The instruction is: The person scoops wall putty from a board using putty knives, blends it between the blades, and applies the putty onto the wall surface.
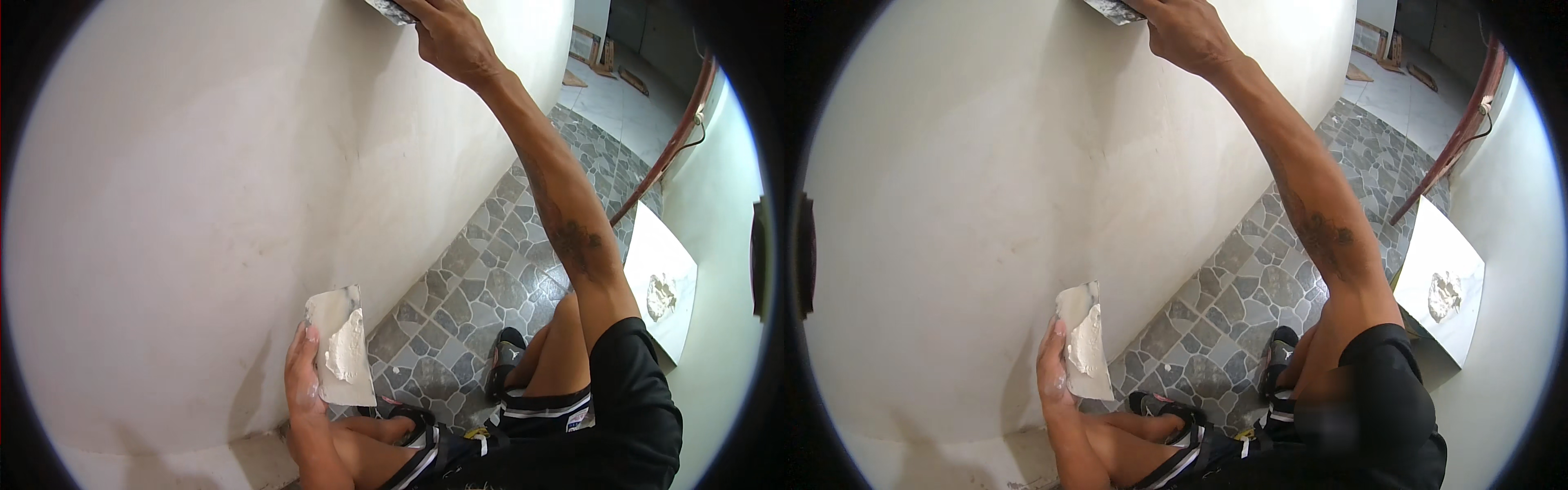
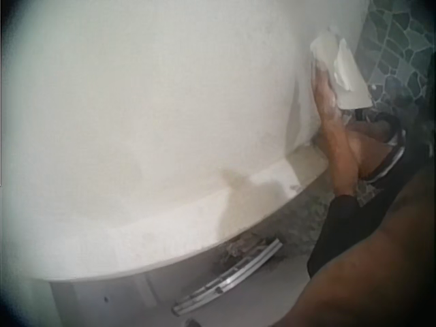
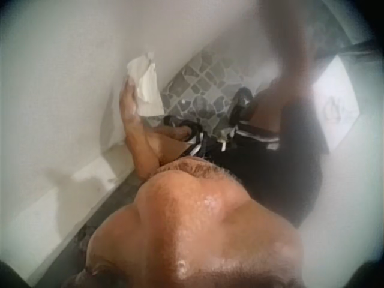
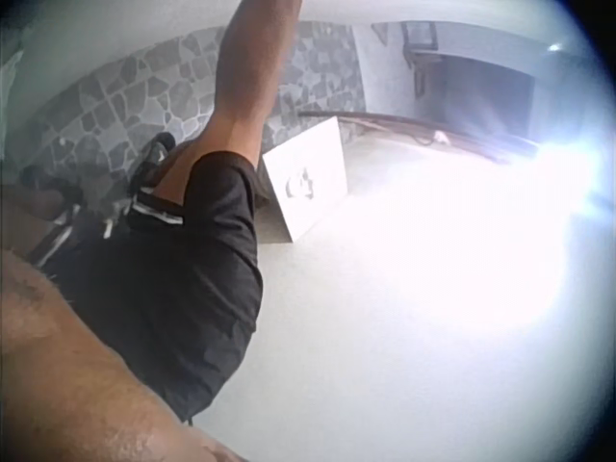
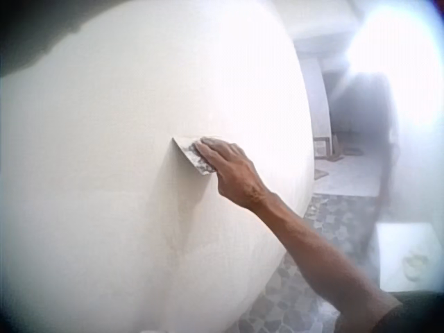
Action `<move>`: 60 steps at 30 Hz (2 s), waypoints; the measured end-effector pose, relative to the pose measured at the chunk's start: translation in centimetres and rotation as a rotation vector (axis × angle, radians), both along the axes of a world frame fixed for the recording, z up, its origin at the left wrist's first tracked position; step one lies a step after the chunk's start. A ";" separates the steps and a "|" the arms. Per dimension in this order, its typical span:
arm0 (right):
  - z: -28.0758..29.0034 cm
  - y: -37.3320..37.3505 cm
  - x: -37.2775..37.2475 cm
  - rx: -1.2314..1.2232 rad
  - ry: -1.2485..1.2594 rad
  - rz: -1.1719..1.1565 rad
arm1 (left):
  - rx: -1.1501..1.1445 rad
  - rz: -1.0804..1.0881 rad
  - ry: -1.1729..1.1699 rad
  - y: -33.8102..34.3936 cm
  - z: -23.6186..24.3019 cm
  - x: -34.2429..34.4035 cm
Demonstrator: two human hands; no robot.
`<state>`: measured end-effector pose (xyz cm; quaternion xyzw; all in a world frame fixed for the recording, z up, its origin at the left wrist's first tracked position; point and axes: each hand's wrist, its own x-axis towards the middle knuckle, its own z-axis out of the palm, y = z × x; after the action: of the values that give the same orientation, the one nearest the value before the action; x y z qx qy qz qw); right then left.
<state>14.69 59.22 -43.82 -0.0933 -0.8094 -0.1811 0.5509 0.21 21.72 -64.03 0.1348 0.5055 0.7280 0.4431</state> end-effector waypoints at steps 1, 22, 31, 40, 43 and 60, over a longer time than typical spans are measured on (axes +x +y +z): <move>-0.6 0.3 -0.3 -0.014 -0.004 0.015 | -0.020 0.005 0.000 -0.1 0.1 0.0; -26.9 -7.3 1.1 -0.451 0.010 -0.013 | 0.081 0.007 0.003 2.6 -1.1 -1.0; -18.6 -15.2 7.1 -1.587 0.075 0.605 | 0.200 -0.084 -0.149 4.5 -2.8 -0.1; -15.6 -22.0 6.0 -0.438 -0.434 0.676 | 0.296 -0.280 -0.258 4.2 -1.3 3.4; -17.1 -22.4 6.4 -0.329 -0.562 0.625 | 0.269 -0.211 0.063 3.0 -0.6 3.9; -18.3 -26.1 14.6 -1.624 0.038 0.462 | 0.347 0.288 0.313 2.3 1.2 3.9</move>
<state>29.25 33.11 -62.08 -0.2954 -0.6776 0.5759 0.3492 4.11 24.05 -62.87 0.2462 0.4495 0.8295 0.2218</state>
